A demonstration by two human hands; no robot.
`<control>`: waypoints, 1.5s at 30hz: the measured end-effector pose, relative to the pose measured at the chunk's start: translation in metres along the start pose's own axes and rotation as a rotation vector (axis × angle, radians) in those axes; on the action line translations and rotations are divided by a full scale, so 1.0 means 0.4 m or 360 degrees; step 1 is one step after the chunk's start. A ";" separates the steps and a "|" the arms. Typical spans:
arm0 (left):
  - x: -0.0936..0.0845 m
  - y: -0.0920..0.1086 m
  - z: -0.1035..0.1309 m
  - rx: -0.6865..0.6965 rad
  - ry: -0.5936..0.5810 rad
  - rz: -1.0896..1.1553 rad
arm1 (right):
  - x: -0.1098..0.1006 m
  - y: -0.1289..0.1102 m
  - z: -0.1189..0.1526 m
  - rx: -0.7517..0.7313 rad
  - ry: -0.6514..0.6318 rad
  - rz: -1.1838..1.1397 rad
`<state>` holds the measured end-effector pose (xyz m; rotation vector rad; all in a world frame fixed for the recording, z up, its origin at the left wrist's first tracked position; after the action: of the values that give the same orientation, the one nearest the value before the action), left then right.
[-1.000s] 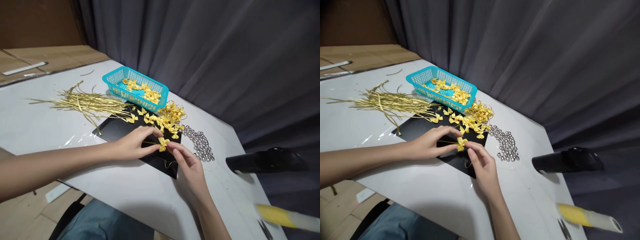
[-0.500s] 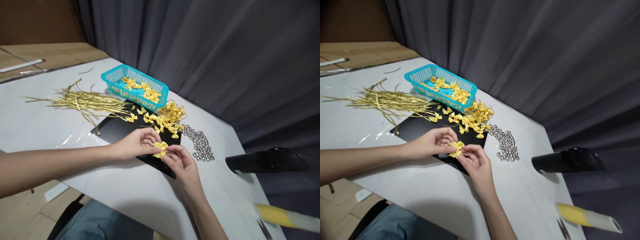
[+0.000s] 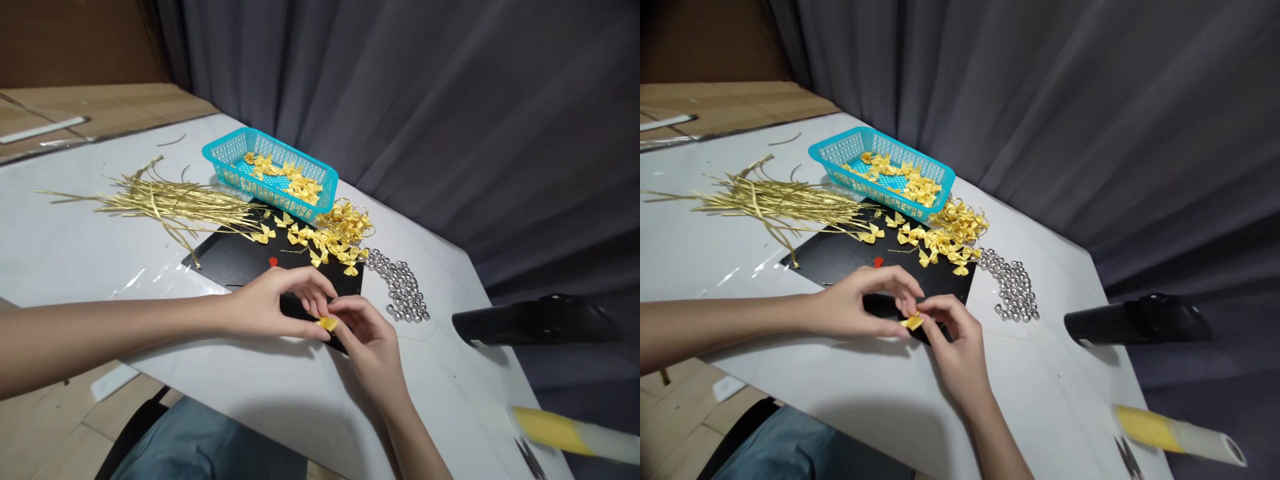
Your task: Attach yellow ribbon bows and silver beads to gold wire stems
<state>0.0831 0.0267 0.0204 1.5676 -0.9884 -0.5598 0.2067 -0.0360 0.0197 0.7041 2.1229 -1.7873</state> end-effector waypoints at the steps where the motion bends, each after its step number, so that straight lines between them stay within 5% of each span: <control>1: 0.000 -0.008 -0.001 -0.0086 0.0001 0.0103 | -0.002 -0.010 0.001 -0.0086 0.0005 0.0034; 4: -0.009 -0.032 -0.005 -0.0286 0.0070 0.0218 | -0.012 -0.037 0.010 -0.0329 0.0048 0.0154; 9: 0.023 -0.092 0.001 -0.0548 -0.0079 0.0533 | -0.018 -0.070 0.028 -0.0603 0.0083 0.0333; 15: -0.007 -0.094 -0.001 -0.0454 0.0175 0.0617 | -0.043 -0.038 0.023 -0.0296 0.0329 0.0307; 20: -0.009 -0.086 0.000 -0.0424 0.0165 0.0598 | -0.004 -0.007 0.016 -0.0142 -0.0008 0.0254; 35: 0.002 -0.074 0.003 -0.0420 0.0074 0.0443 | 0.010 0.008 0.011 0.0022 -0.0227 0.0282; 41: 0.038 -0.043 0.009 -0.0266 -0.0309 0.0011 | 0.049 0.025 0.039 0.0238 -0.0748 -0.0009; 45: 0.059 -0.020 0.017 -0.0136 -0.0481 -0.0083 | 0.062 0.034 0.059 0.0389 -0.0918 -0.0434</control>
<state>0.0923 0.0034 0.0149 1.4625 -1.1347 -0.8831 0.1907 -0.0528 -0.0089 -0.0746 1.6840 -2.0890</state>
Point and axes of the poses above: each hand's wrist, its own z-axis away from the middle knuckle, its own x-axis out of the palm, y = z × x, the point moved 8 cm from there along -z, towards the middle knuckle, and after that the axes turned 13 degrees about z, right-handed, at the moved point
